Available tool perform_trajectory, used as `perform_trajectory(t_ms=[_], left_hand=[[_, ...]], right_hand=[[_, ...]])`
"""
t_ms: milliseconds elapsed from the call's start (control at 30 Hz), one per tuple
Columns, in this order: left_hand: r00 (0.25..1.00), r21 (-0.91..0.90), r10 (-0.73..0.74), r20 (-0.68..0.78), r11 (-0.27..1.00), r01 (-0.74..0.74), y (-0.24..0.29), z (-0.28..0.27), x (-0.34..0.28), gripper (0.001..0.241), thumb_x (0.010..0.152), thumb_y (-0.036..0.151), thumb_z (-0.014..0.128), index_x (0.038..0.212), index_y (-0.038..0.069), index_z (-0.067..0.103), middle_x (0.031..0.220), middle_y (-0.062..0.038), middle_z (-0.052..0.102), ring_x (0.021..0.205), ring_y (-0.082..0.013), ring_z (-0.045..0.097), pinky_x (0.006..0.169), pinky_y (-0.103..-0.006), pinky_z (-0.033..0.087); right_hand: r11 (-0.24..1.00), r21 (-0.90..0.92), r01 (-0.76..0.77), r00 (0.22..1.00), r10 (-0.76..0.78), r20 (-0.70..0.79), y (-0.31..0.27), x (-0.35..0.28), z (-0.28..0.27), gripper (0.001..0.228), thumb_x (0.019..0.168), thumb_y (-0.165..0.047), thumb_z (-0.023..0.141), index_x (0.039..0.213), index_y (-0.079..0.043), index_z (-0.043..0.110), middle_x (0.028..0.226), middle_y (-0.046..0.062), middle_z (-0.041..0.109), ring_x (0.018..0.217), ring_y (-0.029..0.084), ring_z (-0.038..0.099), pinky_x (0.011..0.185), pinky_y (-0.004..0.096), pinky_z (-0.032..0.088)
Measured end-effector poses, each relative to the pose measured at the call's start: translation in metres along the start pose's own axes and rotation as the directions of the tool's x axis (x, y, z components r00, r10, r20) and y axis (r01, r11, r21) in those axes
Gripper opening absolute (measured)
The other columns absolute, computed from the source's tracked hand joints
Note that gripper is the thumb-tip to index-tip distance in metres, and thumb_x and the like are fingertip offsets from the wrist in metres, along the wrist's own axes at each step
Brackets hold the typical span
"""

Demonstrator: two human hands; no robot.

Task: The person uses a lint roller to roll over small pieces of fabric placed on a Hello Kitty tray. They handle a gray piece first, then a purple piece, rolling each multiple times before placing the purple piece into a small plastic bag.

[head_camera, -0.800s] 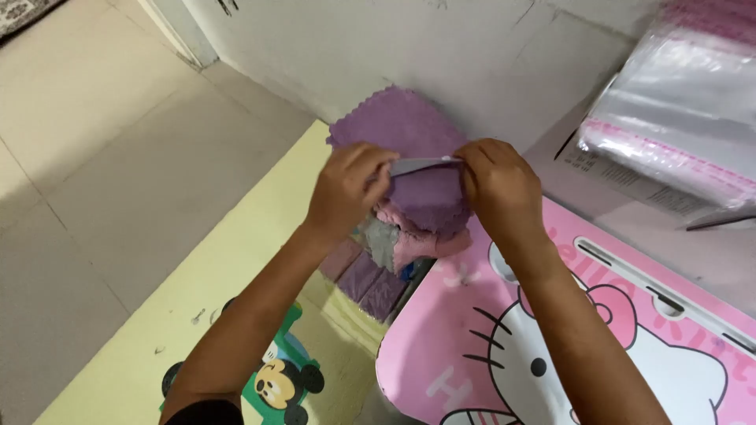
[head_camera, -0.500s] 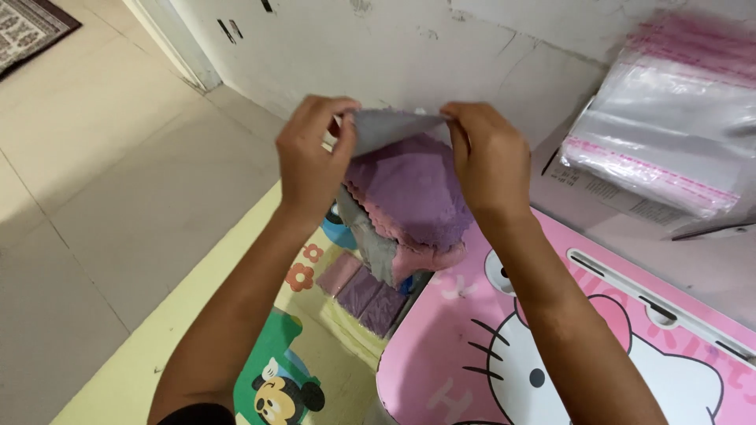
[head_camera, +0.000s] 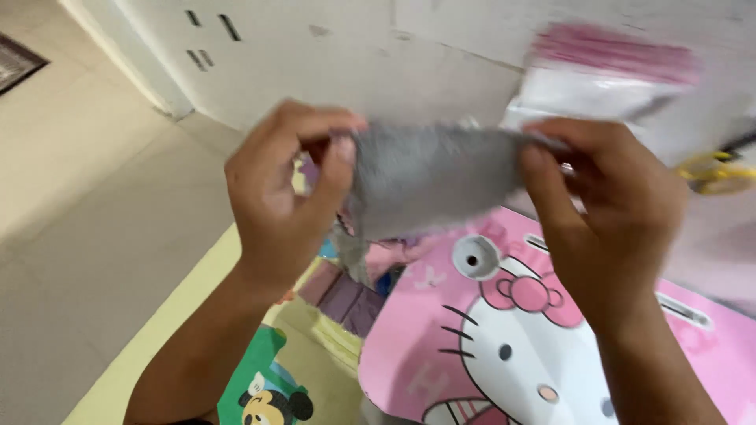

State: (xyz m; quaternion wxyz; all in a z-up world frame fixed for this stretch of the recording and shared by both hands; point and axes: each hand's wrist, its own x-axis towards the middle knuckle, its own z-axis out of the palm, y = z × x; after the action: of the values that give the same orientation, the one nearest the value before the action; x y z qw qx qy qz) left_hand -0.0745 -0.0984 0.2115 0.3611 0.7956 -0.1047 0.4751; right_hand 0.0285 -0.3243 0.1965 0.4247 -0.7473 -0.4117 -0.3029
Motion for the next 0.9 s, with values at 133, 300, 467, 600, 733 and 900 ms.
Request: perform_trajectory(t_ms=[133, 300, 467, 600, 733, 900], left_hand=[[0.984, -0.102, -0.086, 0.156, 0.989, 0.102, 0.031, 0.014, -0.024, 0.014, 0.102, 0.008, 0.058, 0.106, 0.005, 0.071, 0.101, -0.007, 0.074, 0.079, -0.0116, 0.064, 0.068, -0.0237, 0.052], [0.873, -0.313, -0.203, 0.444, 0.878, 0.363, 0.055, 0.047, -0.068, 0.022, 0.097, 0.018, 0.068, 0.118, 0.012, 0.069, 0.091, 0.000, 0.076, 0.051, -0.0002, 0.043, 0.042, -0.0152, 0.035], [0.666, -0.375, -0.284, 0.690, 0.647, 0.664, 0.060, 0.102, -0.093, 0.025, 0.097, 0.015, 0.065, 0.121, 0.009, 0.069, 0.086, -0.002, 0.062, 0.074, -0.0084, 0.059, 0.064, -0.0231, 0.054], [0.575, -0.282, -0.328, 0.749, 0.628, 0.725, 0.023, 0.177, -0.139, 0.033, 0.092, 0.008, 0.063, 0.125, 0.005, 0.066, 0.086, -0.015, 0.073, 0.059, -0.0188, 0.068, 0.060, -0.0336, 0.057], [0.474, -0.151, -0.386, 0.791, 0.628, 0.763, -0.012, 0.243, -0.183, 0.036, 0.093, 0.007, 0.061, 0.130, 0.009, 0.066, 0.093, -0.018, 0.071, 0.069, -0.0220, 0.071, 0.068, -0.0361, 0.058], [0.621, 0.082, -0.269, 0.736, 0.946, 0.313, -0.041, 0.284, -0.212, 0.035, 0.098, 0.017, 0.064, 0.133, 0.016, 0.061, 0.117, -0.014, 0.067, 0.102, -0.0322, 0.072, 0.081, -0.0432, 0.061]], right_hand=[[0.972, -0.074, -0.224, 0.974, 0.226, 0.031, 0.005, -0.052, -0.054, 0.010, 0.107, 0.000, 0.070, 0.117, 0.002, 0.071, 0.101, 0.012, 0.071, 0.080, 0.016, 0.064, 0.074, 0.028, 0.054], [0.883, -0.027, -0.469, 0.881, 0.470, 0.049, 0.008, -0.117, -0.109, 0.011, 0.095, -0.011, 0.069, 0.101, -0.001, 0.072, 0.088, 0.007, 0.073, 0.069, 0.011, 0.062, 0.060, 0.024, 0.050], [0.705, 0.030, -0.709, 0.702, 0.700, 0.130, 0.035, -0.166, -0.129, 0.013, 0.090, -0.016, 0.070, 0.097, -0.005, 0.072, 0.049, 0.003, 0.062, 0.035, 0.012, 0.057, 0.039, 0.023, 0.047], [0.543, 0.275, -0.793, 0.591, 0.795, 0.134, 0.085, -0.203, -0.118, 0.009, 0.092, 0.001, 0.068, 0.099, 0.005, 0.071, 0.085, 0.019, 0.069, 0.039, 0.017, 0.055, 0.037, 0.030, 0.050], [0.519, 0.079, -0.851, 0.525, 0.839, 0.143, 0.133, -0.240, -0.109, 0.018, 0.092, -0.006, 0.072, 0.107, 0.005, 0.072, 0.080, 0.023, 0.069, 0.048, 0.019, 0.058, 0.042, 0.031, 0.051], [0.603, -0.536, -0.591, 0.667, 0.739, 0.096, 0.171, -0.271, -0.100, 0.012, 0.093, -0.020, 0.075, 0.102, -0.013, 0.079, 0.089, 0.006, 0.076, 0.071, 0.026, 0.073, 0.062, 0.038, 0.058]])
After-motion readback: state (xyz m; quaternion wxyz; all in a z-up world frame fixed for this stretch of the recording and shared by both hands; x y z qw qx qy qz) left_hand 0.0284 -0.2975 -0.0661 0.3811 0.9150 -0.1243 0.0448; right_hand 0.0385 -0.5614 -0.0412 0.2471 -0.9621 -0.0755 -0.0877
